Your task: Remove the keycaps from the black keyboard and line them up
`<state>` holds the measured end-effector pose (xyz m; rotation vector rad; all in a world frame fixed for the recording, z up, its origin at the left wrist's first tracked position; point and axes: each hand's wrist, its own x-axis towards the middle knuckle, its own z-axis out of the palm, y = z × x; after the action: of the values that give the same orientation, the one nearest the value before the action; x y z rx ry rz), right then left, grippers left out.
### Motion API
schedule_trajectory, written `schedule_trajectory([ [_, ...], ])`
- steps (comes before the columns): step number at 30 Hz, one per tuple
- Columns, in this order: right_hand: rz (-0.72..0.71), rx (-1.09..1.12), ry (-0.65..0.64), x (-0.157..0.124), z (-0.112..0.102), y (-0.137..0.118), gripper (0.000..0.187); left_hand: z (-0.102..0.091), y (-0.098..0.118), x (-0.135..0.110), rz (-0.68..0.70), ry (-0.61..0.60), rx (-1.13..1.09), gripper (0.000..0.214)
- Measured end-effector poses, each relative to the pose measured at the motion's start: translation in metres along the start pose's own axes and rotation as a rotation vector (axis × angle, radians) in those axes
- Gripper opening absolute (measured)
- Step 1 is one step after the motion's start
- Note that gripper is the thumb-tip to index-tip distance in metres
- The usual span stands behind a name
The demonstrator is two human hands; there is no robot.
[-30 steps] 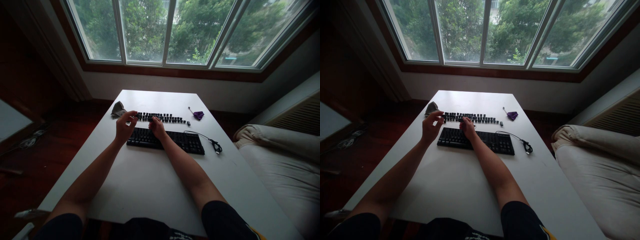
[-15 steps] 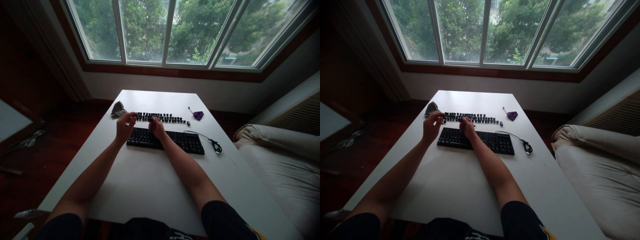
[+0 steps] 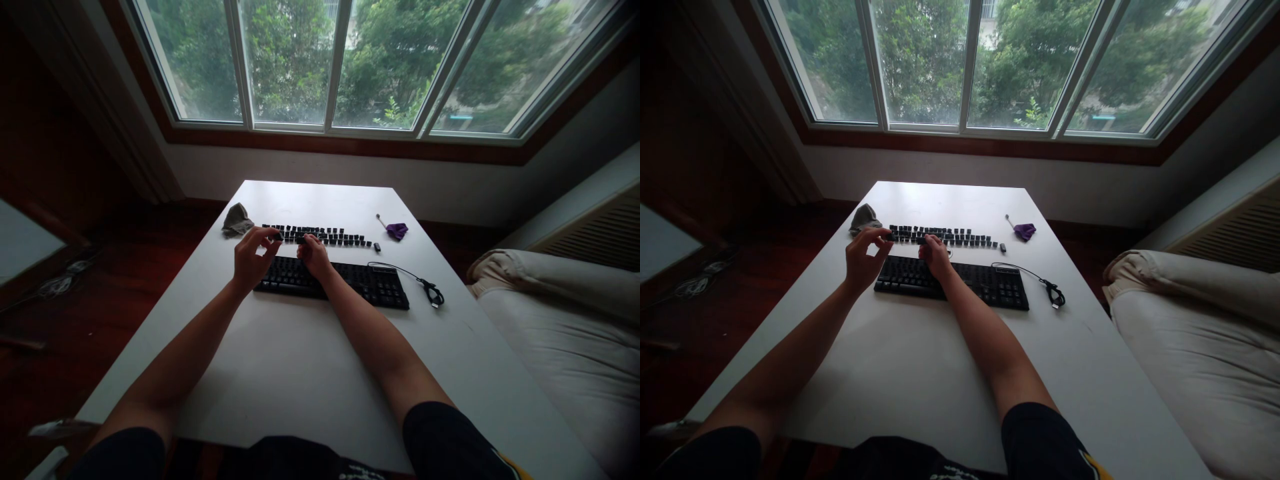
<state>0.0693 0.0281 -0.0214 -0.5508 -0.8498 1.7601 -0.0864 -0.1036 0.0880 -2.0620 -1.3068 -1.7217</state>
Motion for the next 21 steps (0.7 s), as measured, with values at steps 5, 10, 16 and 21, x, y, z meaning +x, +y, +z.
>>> schedule_trajectory([
  [5,0.003,0.000,0.000,-0.0005,0.0017,-0.0010,0.030,-0.0003,0.0008,-0.0007,0.016,-0.007,0.016,0.018],
  [10,0.009,-0.002,0.013,0.0014,0.0003,0.0005,0.032,-0.0004,0.0028,-0.0007,0.032,-0.012,0.016,0.018],
  [16,0.008,-0.010,0.007,0.0010,0.0005,0.0000,0.032,-0.0011,0.0043,-0.0014,0.012,-0.024,0.023,0.018],
  [21,0.010,-0.015,0.014,-0.0003,0.0018,-0.0006,0.031,-0.0004,0.0037,-0.0023,-0.006,-0.033,0.029,0.019],
])
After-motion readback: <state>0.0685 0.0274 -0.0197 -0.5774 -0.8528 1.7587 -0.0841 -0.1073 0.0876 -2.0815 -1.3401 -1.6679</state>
